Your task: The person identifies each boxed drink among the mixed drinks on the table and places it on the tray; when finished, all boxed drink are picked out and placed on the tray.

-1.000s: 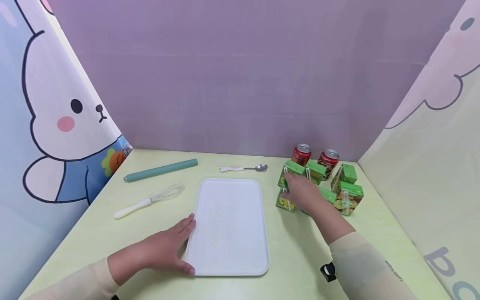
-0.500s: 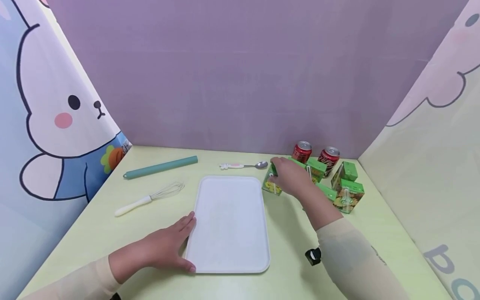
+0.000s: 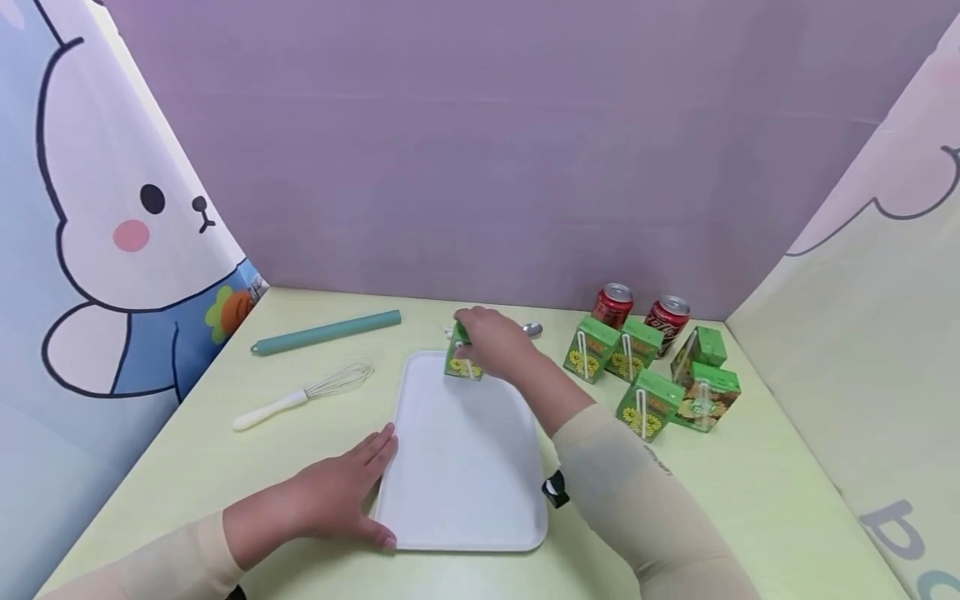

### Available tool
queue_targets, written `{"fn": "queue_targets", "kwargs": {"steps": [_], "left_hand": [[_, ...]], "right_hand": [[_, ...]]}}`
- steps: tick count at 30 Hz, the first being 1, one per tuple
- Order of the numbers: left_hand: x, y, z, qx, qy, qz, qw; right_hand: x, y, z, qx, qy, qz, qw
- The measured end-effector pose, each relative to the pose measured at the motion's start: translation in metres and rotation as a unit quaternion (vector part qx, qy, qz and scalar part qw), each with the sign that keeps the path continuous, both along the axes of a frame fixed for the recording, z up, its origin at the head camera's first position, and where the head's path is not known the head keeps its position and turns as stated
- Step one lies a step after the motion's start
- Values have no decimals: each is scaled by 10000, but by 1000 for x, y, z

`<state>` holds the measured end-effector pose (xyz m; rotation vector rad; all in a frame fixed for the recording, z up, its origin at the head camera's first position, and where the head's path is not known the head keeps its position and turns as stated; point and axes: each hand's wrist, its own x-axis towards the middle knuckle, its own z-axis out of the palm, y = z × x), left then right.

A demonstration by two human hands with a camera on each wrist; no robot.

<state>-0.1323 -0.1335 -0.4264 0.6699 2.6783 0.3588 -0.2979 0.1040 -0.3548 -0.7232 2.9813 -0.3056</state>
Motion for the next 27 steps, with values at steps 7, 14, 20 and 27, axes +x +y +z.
{"fn": "queue_targets", "kwargs": {"steps": [7, 14, 20, 27], "left_hand": [[0, 0, -2, -155, 32, -11, 9999], [-2, 1, -1, -133, 77, -77, 9999], [-2, 1, 1, -162, 93, -93, 9998], [0, 2, 0, -138, 69, -42, 9999]], "right_hand": [[-8, -40, -12, 276, -28, 198, 9994], [-13, -55, -20, 404, -37, 262, 9988], [-13, -57, -19, 487, 5, 210, 9986], [-10, -56, -19, 449, -118, 260, 9986]]}}
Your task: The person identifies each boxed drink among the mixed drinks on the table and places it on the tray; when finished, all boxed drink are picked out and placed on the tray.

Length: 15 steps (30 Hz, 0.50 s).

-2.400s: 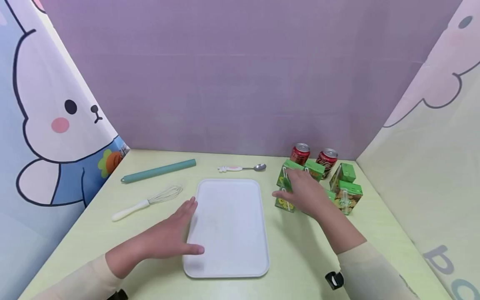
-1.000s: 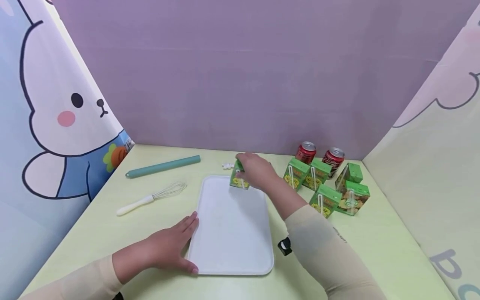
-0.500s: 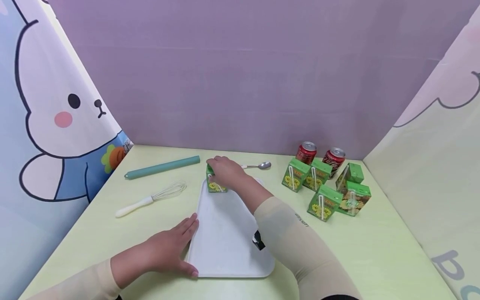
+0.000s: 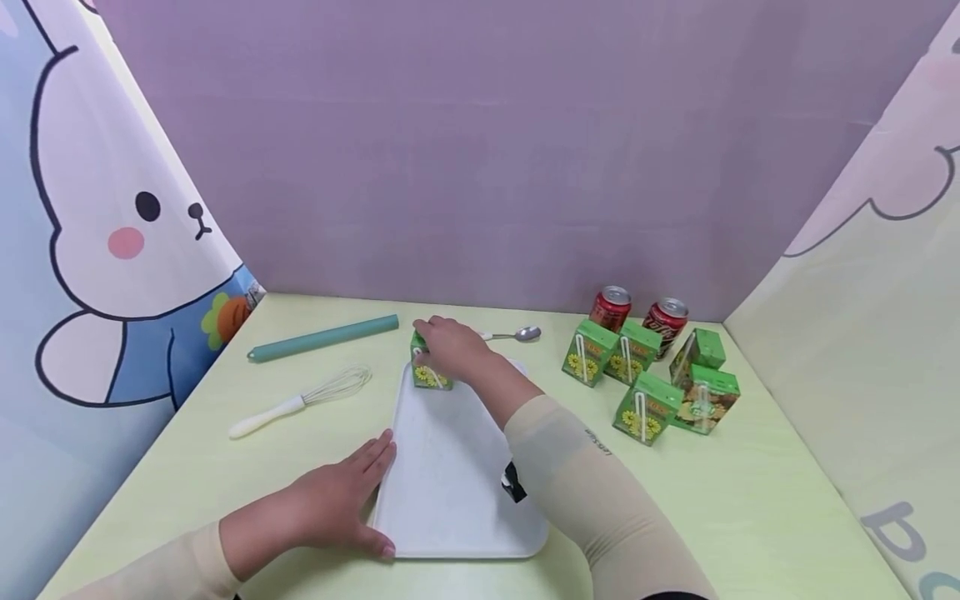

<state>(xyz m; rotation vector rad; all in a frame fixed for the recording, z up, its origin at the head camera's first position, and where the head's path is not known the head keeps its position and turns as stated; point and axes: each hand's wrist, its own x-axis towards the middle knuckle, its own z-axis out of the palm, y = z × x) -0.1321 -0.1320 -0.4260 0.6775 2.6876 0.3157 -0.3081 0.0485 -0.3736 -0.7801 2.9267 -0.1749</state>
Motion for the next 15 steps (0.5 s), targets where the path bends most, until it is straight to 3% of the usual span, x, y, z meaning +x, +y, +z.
{"fn": "queue_targets", "kwargs": {"steps": [5, 10, 15], "left_hand": [[1, 1, -1, 32, -28, 43, 10000], [0, 2, -2, 14, -19, 56, 10000], [-1, 3, -3, -4, -7, 47, 10000]], "right_hand": [[-3, 15, 4, -444, -173, -31, 9989], [-13, 50, 22, -859, -49, -239, 9960], [-26, 101, 41, -699, -39, -687, 9952]]}}
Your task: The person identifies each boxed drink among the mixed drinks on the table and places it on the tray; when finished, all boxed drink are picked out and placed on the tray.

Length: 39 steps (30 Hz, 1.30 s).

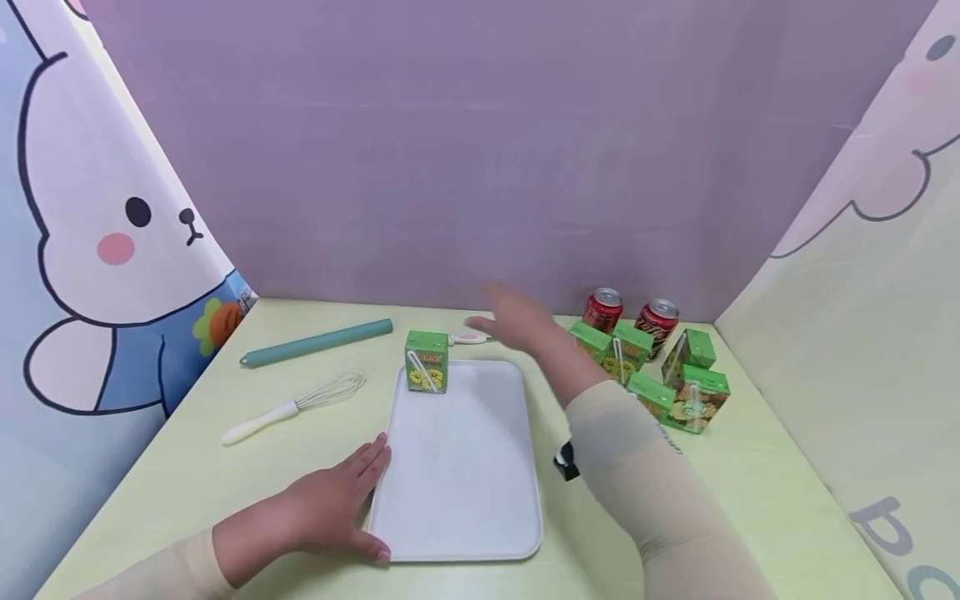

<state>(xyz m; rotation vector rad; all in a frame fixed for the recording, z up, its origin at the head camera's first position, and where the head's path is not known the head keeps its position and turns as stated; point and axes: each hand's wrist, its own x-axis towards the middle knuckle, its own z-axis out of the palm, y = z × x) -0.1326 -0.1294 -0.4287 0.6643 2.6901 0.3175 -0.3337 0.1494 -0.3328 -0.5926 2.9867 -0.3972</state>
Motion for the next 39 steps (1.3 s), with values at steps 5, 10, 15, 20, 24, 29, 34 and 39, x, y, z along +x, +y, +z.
{"fn": "queue_targets", "kwargs": {"steps": [5, 10, 15, 20, 24, 29, 34, 39], "left_hand": [[1, 1, 2, 46, 7, -17, 10000], [1, 0, 4, 58, -14, -6, 10000], [-1, -1, 4, -3, -82, 15, 10000], [-2, -1, 3, -25, -93, -14, 10000], [0, -1, 4, -12, -81, -31, 10000], [0, 0, 3, -28, -71, -45, 10000], [-1, 0, 2, -50, -103, -21, 9999], [-2, -1, 1, -82, -128, -9, 9999]], "right_hand": [[-5, 50, 9, 389, -34, -698, 9968], [-4, 85, 9, 698, -76, -1087, 9916], [-6, 104, -1, 817, -253, -1166, 9895], [-11, 114, -14, 884, -783, -1331, 9840], [-11, 115, -19, 876, -920, -1238, 9841], [-8, 112, -18, 1006, -784, -1017, 9866], [-4, 106, -14, 890, -630, -796, 9908], [2, 88, -4, 723, -401, -512, 9953]]}}
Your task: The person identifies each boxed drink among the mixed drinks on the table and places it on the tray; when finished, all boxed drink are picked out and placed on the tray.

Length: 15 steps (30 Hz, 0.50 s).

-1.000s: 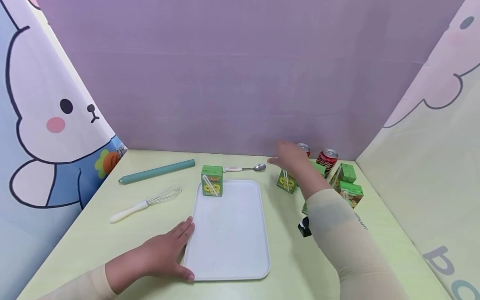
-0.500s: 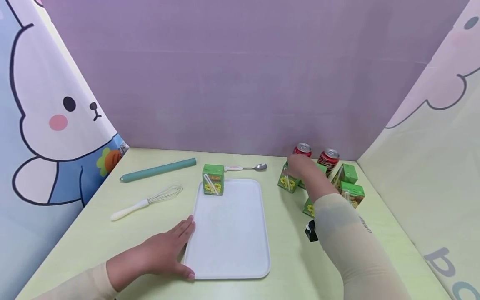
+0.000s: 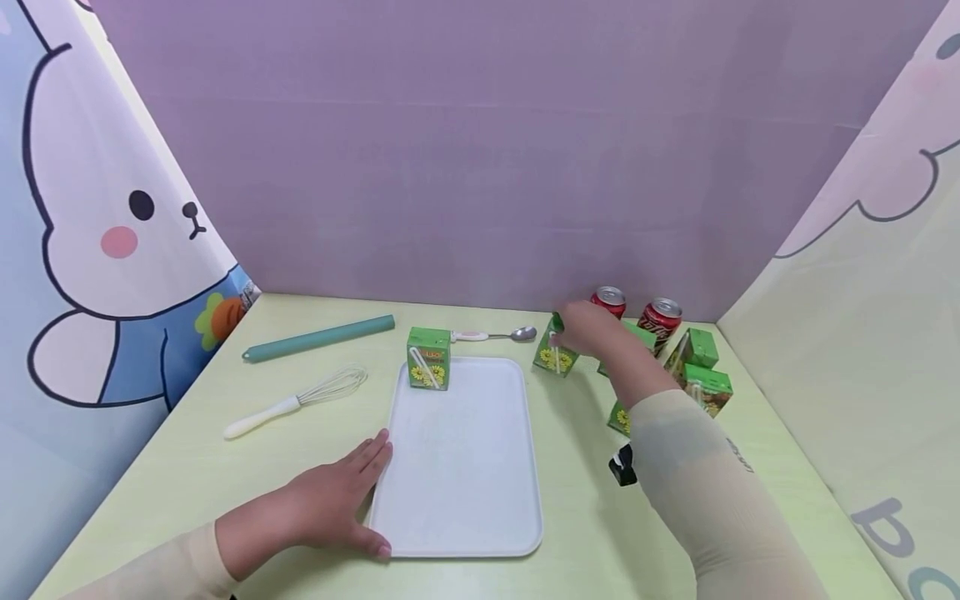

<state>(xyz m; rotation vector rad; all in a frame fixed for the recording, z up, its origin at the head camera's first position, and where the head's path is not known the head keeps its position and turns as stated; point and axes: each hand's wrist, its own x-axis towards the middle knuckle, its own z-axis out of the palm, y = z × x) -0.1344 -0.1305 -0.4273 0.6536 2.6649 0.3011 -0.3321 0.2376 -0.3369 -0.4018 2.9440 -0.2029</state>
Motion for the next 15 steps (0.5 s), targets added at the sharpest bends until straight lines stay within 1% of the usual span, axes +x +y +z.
{"fn": "queue_targets", "kwargs": {"steps": [4, 7, 12, 15], "left_hand": [[0, 0, 0, -4, 1, 6, 10000], [0, 0, -1, -6, 10, 21, 10000], [0, -1, -2, 56, 11, 18, 10000], [0, -1, -2, 91, 10, 14, 10000]], "right_hand": [[8, -23, 10, -80, 23, 221, 9997], [14, -40, 12, -126, 44, 471, 9988], [19, -65, 4, -17, 121, 972, 9952], [19, -76, -3, 32, -6, 1137, 9935]]}}
